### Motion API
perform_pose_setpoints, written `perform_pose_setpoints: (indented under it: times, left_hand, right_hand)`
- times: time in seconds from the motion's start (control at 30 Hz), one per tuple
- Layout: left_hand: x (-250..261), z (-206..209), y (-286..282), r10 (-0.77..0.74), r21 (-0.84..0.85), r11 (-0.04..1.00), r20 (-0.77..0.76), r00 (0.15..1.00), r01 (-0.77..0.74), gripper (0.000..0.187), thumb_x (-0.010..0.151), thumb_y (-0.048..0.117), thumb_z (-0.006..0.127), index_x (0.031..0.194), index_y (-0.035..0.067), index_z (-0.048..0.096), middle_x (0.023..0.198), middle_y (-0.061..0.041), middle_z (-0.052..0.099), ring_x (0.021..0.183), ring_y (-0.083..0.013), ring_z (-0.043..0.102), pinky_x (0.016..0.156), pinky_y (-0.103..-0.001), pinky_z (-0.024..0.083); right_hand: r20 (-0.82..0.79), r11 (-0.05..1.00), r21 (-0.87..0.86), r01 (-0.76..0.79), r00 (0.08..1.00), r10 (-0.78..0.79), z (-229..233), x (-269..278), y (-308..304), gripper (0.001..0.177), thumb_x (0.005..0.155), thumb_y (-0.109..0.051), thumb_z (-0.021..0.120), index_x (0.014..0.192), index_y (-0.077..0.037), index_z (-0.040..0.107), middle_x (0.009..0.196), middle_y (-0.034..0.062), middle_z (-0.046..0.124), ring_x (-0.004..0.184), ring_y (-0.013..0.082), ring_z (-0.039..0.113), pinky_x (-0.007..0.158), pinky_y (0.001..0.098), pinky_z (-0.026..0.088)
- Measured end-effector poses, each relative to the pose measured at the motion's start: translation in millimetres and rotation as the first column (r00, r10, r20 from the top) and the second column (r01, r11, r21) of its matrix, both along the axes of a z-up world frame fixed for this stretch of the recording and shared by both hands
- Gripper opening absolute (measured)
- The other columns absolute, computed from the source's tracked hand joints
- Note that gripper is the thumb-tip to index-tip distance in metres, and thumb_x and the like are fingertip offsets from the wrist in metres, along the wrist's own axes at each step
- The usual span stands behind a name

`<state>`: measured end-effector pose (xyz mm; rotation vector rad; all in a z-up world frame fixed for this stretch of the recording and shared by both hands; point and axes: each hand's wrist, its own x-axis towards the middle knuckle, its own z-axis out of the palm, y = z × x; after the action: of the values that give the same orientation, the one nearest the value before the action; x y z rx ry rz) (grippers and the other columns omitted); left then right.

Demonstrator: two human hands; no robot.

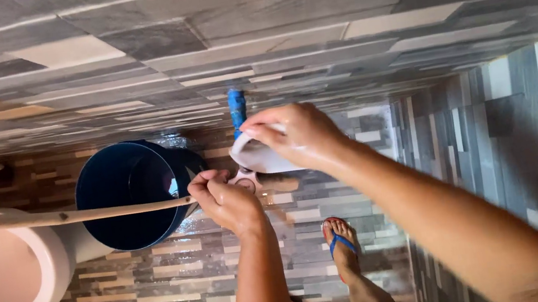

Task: Cleaning a bathroom, including scrubbing the toilet and walls using water and a brush.

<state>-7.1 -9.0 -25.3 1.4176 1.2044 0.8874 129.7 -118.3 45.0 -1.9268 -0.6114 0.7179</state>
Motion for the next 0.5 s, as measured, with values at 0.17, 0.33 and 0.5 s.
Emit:
perform_pose_setpoints:
  times: [0.17, 0.33, 0.5]
  left_hand:
    - [9, 28, -2, 0.049, -0.192, 0.981, 0.084, 0.995, -0.032, 0.008, 0.094, 0.009, 0.046, 0.099, 0.006, 0.051, 0.088, -0.011, 0.058, 0.065, -0.0182, 0.05, 0.05, -0.028, 0.042]
    - [9, 30, -4, 0.044, -0.222, 0.974, 0.032, 0.999, -0.036, 0.009, 0.094, 0.011, 0.046, 0.1, 0.007, 0.051, 0.089, -0.01, 0.06, 0.064, -0.016, 0.053, 0.048, -0.027, 0.044]
    - [10, 32, 0, 0.001, -0.191, 0.982, 0.08, 0.997, 0.014, 0.011, 0.094, 0.011, 0.043, 0.1, 0.007, 0.051, 0.089, -0.012, 0.058, 0.065, -0.0173, 0.05, 0.049, -0.03, 0.043]
  right_hand:
    - [0.057, 0.98, -0.025, -0.199, 0.978, 0.201, -13, 30, -31, 0.025, 0.091, -0.034, 0.071, 0.109, -0.02, 0.081, 0.106, 0.0016, 0.081, 0.094, 0.0153, 0.077, 0.087, 0.0321, 0.057]
    - [0.092, 0.97, -0.027, -0.24, 0.966, 0.241, -6, 29, -7, 0.027, 0.091, -0.04, 0.072, 0.108, -0.022, 0.081, 0.104, 0.0028, 0.081, 0.093, 0.0171, 0.076, 0.086, 0.0332, 0.058]
    - [0.107, 0.914, -0.081, -0.397, 0.908, 0.404, -9, 51, -20, 0.026, 0.091, -0.041, 0.069, 0.108, -0.025, 0.081, 0.104, 0.0015, 0.08, 0.095, 0.0176, 0.077, 0.086, 0.034, 0.057]
